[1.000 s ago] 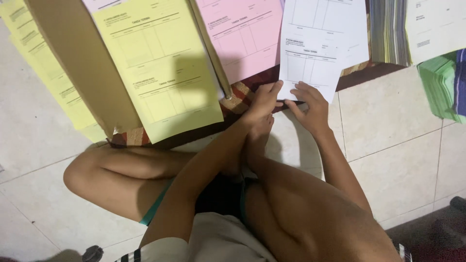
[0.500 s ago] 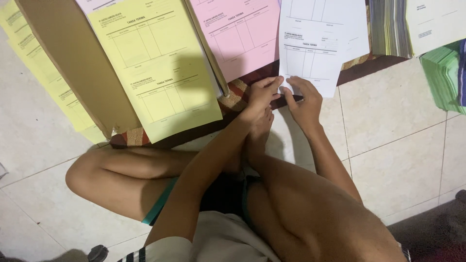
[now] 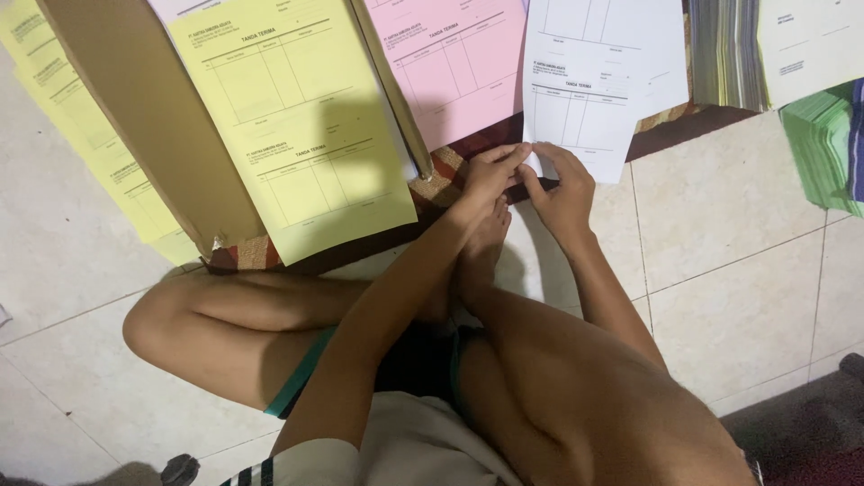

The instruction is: The person sorts and organizes stacks of yellow, pink, and white paper documents into piles by hand, picking up individual sheets, flipping them, and placing them onto different stacks, frequently repositioning and aligning the papers within the stacks.

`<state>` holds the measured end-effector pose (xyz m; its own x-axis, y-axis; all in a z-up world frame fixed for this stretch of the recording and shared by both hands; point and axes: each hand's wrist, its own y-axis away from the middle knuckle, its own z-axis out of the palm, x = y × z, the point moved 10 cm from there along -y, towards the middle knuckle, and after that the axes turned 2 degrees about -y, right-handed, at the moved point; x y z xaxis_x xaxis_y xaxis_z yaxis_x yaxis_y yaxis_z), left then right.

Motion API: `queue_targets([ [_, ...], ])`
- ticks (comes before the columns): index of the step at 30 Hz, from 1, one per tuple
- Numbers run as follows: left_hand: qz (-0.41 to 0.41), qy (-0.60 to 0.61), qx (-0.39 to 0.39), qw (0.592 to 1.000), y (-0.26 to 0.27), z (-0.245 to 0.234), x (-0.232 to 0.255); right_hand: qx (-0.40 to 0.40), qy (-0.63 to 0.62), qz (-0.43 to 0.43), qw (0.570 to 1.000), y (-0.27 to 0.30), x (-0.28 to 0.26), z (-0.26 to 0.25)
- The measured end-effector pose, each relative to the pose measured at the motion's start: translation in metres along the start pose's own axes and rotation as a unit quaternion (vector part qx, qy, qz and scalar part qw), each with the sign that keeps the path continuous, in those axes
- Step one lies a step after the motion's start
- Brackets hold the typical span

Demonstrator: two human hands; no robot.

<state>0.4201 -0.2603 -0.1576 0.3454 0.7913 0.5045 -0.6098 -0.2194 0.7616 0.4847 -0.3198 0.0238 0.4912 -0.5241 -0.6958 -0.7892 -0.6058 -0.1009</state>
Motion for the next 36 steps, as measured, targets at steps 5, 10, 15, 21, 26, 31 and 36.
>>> queue_targets([
  [5,0.008,-0.006,0.007,1.0,-0.007,-0.007,-0.006,0.002,0.012,-0.002,1.0,0.001,0.001,0.002],
  [10,0.016,-0.02,0.017,1.0,0.002,-0.011,0.003,-0.002,-0.002,0.0,1.0,-0.003,-0.006,-0.001],
  [15,0.018,-0.026,0.025,0.999,0.011,-0.012,0.014,0.008,0.012,-0.003,1.0,-0.001,0.001,0.001],
  [21,0.012,-0.029,0.032,0.999,0.008,-0.017,0.003,-0.02,-0.026,0.008,0.999,-0.001,-0.006,0.009],
  [26,0.016,-0.056,0.034,0.998,0.002,-0.024,0.001,-0.001,-0.081,0.065,0.995,0.003,0.016,0.01],
  [31,0.024,-0.1,0.015,0.995,0.01,-0.022,0.003,0.041,-0.013,0.079,0.996,0.002,0.021,0.001],
  [36,0.13,-0.177,0.021,0.975,-0.003,-0.03,0.016,0.156,0.027,0.024,0.987,-0.001,0.041,-0.037],
])
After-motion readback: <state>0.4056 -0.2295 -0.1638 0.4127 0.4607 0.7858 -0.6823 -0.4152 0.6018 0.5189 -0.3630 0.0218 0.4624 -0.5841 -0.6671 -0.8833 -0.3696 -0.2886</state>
